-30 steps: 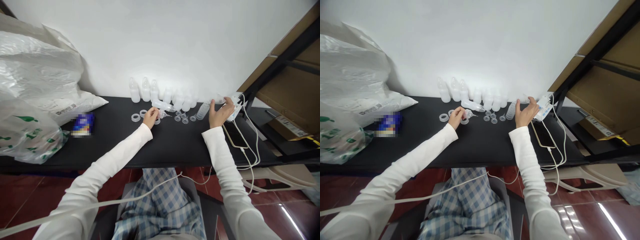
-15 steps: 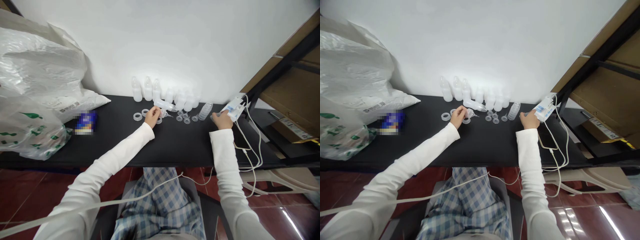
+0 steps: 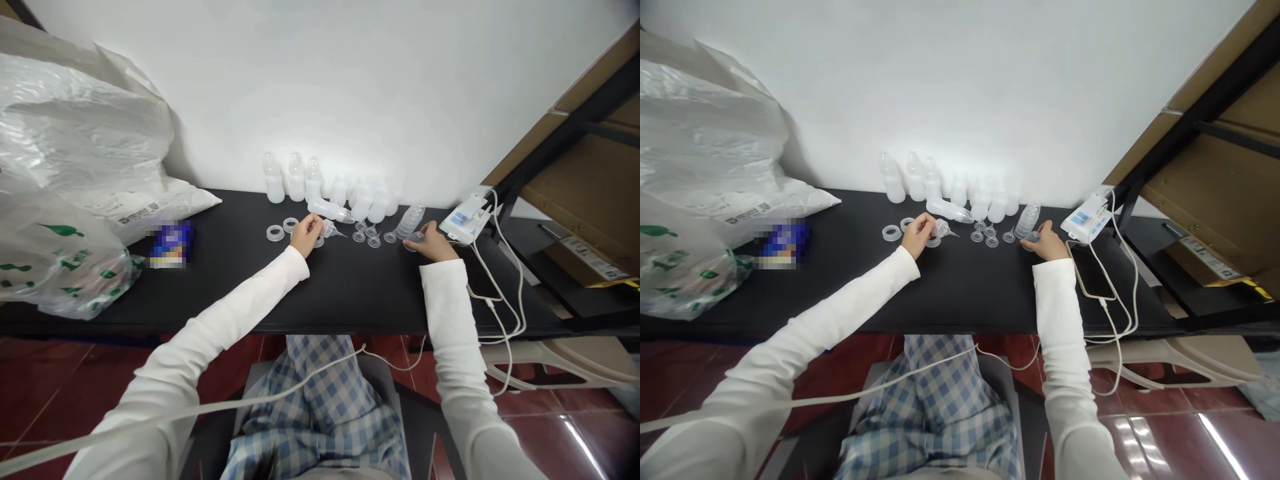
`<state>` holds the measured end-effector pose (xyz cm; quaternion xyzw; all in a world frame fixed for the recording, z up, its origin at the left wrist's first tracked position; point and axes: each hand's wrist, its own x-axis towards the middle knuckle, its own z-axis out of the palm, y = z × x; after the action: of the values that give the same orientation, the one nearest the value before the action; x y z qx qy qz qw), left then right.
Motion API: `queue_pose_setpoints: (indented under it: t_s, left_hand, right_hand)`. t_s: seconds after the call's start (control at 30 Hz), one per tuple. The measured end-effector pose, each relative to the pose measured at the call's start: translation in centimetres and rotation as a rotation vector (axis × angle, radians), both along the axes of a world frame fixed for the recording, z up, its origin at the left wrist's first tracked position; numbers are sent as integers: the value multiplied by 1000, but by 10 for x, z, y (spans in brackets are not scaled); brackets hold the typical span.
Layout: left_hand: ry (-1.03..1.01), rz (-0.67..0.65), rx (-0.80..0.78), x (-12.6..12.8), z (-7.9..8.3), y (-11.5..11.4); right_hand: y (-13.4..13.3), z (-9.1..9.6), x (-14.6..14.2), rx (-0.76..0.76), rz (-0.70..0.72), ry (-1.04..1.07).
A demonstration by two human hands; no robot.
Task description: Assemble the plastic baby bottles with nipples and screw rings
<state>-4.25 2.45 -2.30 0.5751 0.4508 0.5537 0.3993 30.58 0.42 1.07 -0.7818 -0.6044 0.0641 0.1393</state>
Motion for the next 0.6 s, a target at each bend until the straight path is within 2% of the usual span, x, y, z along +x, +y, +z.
queue_pose_setpoints:
  t_s: [0.17, 0.33, 0.43, 0.53, 0.57, 0.6]
  left_hand:
    - [23, -13, 2, 0, -1, 0]
    - [55, -9, -22, 1, 0, -1]
    - [52, -29, -31, 2, -2, -1]
    - [57, -56, -19, 4, -6, 2]
    - [62, -74, -8, 4, -8, 3]
    - [69, -99, 9, 5, -10, 3]
  right_hand:
    - [5, -3, -15, 1, -42, -75]
    - [10, -10, -18, 91, -29, -126]
    - [11, -11, -18, 260, -61, -141]
    - [11, -9, -33, 476, -108, -115]
    - [10, -9, -42, 536, -84, -100]
    - [8, -10, -54, 571, 2, -91]
